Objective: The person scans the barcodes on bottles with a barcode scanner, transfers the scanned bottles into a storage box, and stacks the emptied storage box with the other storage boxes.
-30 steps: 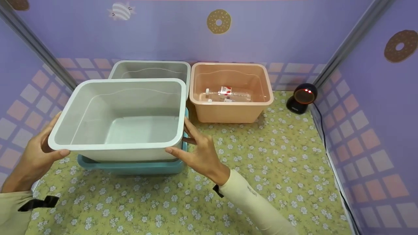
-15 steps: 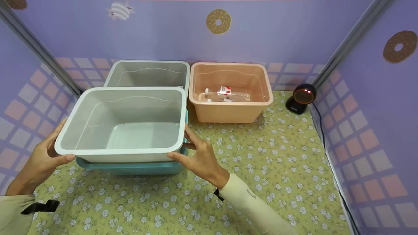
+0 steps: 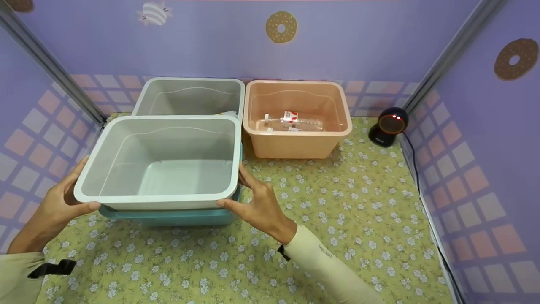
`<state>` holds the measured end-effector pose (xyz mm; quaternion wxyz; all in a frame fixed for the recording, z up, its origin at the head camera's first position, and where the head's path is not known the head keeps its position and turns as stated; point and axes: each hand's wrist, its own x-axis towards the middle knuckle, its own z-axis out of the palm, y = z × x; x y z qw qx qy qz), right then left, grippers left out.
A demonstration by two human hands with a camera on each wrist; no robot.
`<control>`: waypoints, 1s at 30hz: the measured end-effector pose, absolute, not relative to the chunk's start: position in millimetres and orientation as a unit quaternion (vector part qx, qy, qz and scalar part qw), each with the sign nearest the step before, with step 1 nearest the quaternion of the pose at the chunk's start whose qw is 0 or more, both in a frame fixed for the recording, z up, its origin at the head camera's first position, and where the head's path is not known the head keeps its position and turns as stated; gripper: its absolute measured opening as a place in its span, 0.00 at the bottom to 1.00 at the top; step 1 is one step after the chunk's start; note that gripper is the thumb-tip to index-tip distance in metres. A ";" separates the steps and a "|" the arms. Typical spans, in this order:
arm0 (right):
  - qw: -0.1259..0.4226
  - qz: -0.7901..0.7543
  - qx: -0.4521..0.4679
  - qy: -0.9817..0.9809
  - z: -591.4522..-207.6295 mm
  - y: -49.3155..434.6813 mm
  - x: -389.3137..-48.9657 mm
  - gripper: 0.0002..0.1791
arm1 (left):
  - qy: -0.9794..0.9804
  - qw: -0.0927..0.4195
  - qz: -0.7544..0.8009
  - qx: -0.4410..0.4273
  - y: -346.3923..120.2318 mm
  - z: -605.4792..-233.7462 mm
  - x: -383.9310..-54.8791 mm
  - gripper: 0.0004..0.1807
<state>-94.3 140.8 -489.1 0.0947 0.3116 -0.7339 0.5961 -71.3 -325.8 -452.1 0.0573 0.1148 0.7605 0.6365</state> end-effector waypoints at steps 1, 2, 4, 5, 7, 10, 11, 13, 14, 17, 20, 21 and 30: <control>0.097 0.592 0.312 -0.737 -489.5 141.0 -94.4 0.53 | 0.764 0.057 0.632 0.115 -326.0 -453.0 -71.4 0.63; 0.099 0.588 0.312 -0.740 -489.7 141.2 -94.3 0.53 | 0.767 0.058 0.628 0.115 -326.3 -454.1 -71.3 0.63; 0.099 0.583 0.315 -0.742 -490.1 141.3 -94.5 0.53 | 0.770 0.059 0.625 0.115 -326.9 -456.4 -70.8 0.63; 0.099 0.581 0.316 -0.743 -490.1 141.4 -94.4 0.53 | 0.770 0.059 0.625 0.115 -327.1 -457.7 -70.6 0.63; 0.099 0.579 0.316 -0.745 -490.9 141.5 -94.6 0.53 | 0.768 0.059 0.627 0.116 -327.1 -460.3 -70.3 0.63; 0.099 0.573 0.315 -0.750 -491.6 141.7 -94.2 0.54 | 0.759 0.057 0.637 0.121 -327.1 -464.1 -70.2 0.63; 0.100 0.571 0.313 -0.752 -492.0 141.7 -94.0 0.54 | 0.756 0.057 0.640 0.123 -327.2 -465.4 -70.1 0.63; 0.100 0.565 0.311 -0.758 -493.2 141.8 -93.2 0.54 | 0.753 0.058 0.644 0.127 -327.3 -467.8 -69.9 0.63; 0.101 0.562 0.309 -0.761 -494.0 141.9 -92.8 0.54 | 0.753 0.058 0.643 0.128 -327.3 -469.0 -69.8 0.63; 0.099 0.558 0.304 -0.766 -497.4 141.6 -92.0 0.54 | 0.760 0.060 0.634 0.128 -327.9 -472.8 -69.0 0.64; 0.096 0.558 0.301 -0.768 -501.2 141.4 -91.4 0.54 | 0.773 0.063 0.619 0.122 -328.8 -476.7 -68.3 0.65; 0.094 0.558 0.301 -0.768 -502.5 141.3 -91.3 0.54 | 0.777 0.064 0.614 0.120 -329.1 -477.8 -68.0 0.65; 0.082 0.563 0.303 -0.764 -511.2 140.9 -90.1 0.53 | 0.770 0.079 0.621 0.119 -330.2 -486.5 -66.6 0.65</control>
